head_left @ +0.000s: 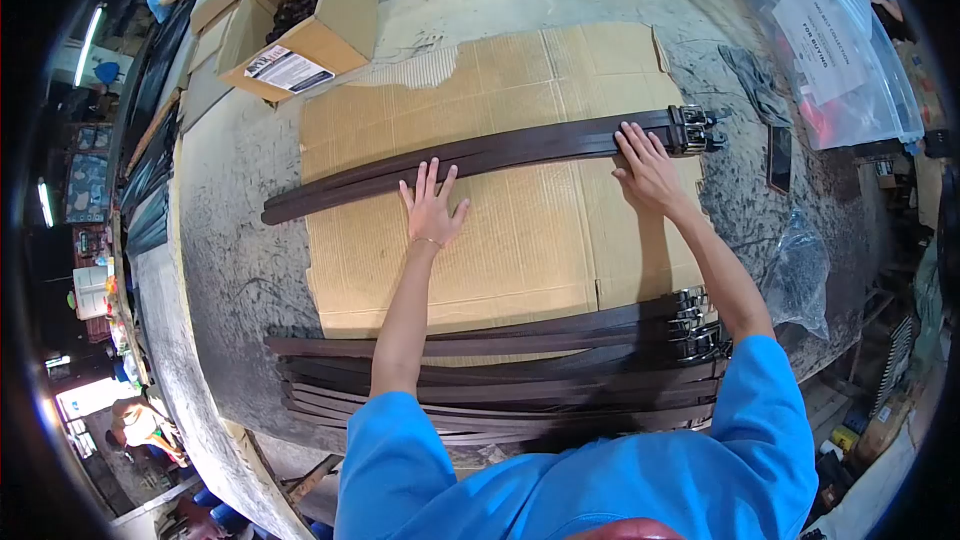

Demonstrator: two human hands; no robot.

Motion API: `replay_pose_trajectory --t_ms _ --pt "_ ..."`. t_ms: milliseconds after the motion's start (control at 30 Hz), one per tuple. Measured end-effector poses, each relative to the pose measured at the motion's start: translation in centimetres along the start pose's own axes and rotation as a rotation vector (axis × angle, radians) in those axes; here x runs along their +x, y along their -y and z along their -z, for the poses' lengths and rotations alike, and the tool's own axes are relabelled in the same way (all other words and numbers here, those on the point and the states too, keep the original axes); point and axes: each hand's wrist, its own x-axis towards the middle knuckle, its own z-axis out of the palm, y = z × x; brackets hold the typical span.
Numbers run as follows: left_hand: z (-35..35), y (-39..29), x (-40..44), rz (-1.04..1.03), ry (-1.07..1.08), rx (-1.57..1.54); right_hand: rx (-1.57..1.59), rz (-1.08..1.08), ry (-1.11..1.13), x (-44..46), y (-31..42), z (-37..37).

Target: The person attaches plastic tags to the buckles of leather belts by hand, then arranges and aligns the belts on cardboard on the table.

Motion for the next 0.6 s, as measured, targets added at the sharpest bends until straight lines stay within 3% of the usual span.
replay_pose_trajectory --t_ms 433,600 --pt "-1.8 0.8 -0.4 -0.024 -0.202 -0.107 0.043 0.078 -0.067 -0.8 -1.3 -0.3" --pt "-1.3 0.3 -0.6 0.008 -0.108 -0.028 0.025 0.025 -0.069 -0.8 -0.1 0.6"
